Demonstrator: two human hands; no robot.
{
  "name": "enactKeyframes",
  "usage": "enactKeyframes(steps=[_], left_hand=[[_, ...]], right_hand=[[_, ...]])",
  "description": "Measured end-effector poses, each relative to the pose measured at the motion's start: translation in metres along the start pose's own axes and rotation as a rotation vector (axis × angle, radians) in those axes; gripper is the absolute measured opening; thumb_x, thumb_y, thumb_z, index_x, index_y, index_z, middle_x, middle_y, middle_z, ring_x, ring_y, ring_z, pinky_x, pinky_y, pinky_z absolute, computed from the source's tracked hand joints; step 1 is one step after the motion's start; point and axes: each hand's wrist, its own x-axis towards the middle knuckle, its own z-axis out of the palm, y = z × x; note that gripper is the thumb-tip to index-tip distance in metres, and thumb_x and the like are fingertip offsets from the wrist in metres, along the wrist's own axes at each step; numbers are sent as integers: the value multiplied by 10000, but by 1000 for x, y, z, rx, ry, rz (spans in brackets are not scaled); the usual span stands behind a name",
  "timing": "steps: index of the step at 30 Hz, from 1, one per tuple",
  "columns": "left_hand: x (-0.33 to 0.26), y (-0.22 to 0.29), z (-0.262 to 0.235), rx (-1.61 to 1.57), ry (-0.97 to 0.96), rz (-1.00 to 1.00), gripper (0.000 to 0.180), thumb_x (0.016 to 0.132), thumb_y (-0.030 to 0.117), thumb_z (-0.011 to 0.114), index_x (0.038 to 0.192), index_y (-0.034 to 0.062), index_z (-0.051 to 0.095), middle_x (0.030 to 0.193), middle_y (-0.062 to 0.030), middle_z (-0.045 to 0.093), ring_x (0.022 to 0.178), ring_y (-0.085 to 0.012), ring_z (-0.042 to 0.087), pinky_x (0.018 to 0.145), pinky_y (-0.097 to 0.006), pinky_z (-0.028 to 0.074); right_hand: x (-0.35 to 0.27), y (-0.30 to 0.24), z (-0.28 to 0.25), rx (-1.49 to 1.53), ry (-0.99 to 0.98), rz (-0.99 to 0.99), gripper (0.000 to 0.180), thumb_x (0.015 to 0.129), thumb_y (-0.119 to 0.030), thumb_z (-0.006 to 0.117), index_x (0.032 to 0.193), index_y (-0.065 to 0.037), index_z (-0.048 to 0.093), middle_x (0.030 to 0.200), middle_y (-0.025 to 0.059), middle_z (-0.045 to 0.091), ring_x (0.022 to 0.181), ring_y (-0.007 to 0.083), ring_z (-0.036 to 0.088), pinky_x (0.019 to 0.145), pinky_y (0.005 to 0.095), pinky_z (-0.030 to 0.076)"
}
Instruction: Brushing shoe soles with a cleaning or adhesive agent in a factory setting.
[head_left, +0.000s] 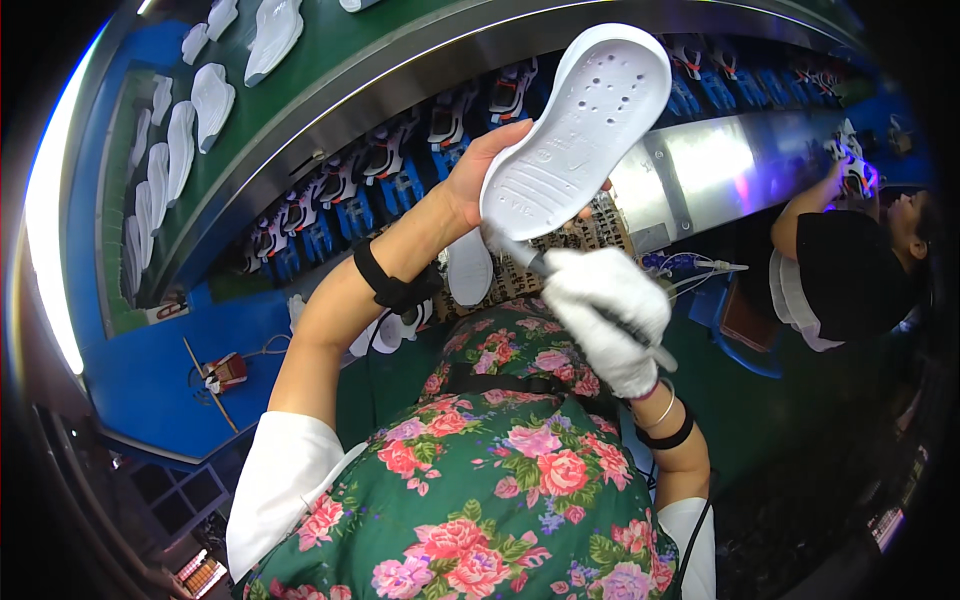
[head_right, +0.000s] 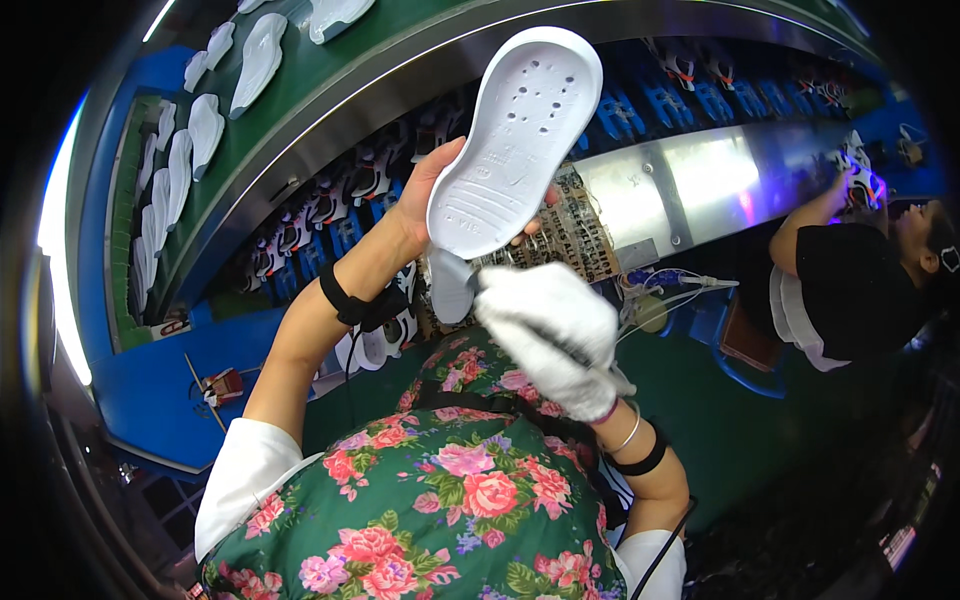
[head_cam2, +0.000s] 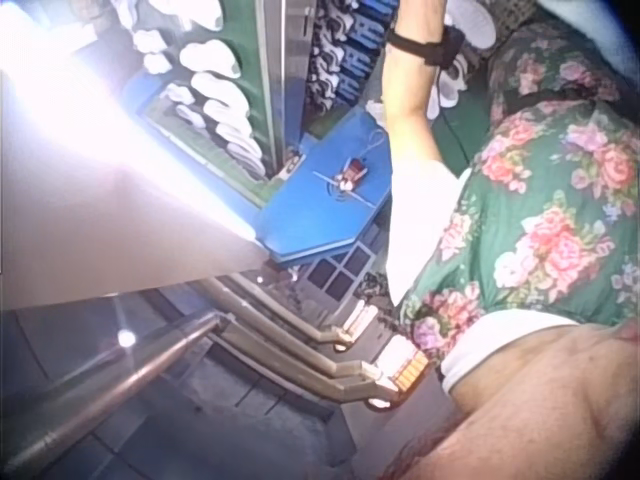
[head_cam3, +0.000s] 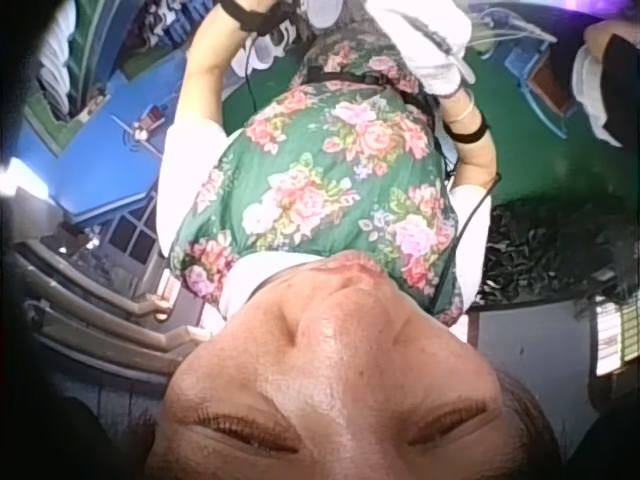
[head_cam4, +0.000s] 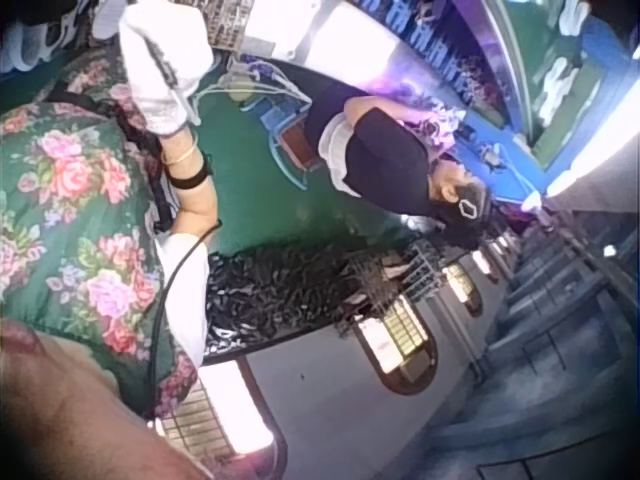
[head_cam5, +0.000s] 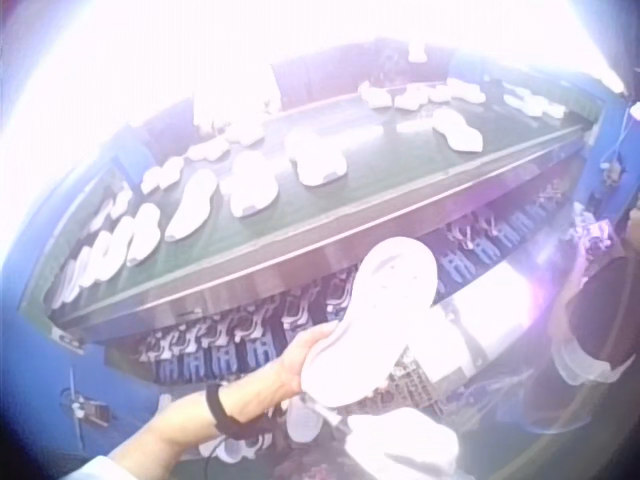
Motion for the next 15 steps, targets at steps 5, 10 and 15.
enactKeyframes(steps=[5,10,15], left_hand=[[-6,-13,-7,-64,148,27,718,1021,530,382,1530,23,368,1405,-337,505,1131,-471,636,987,-543,534],[-25,-56,-20,-126,251,34,692,1022,563,394,1489,56,445,1386,-243,564,1147,-409,645,963,-599,527],[-22,-70,0,-122,185,-18,688,1029,569,377,1490,61,437,1352,-242,592,1096,-442,661,904,-559,571]], right_hand=[[0,4,-8,65,-118,106,173,783,-31,780,953,-54,761,971,118,755,856,253,709,783,349,560],[25,15,-41,-279,42,-53,178,780,-15,769,957,-30,754,945,136,748,830,276,701,765,362,552],[35,25,-55,-636,95,-293,290,746,-2,759,1031,-53,750,1075,130,732,937,319,688,812,390,559]])
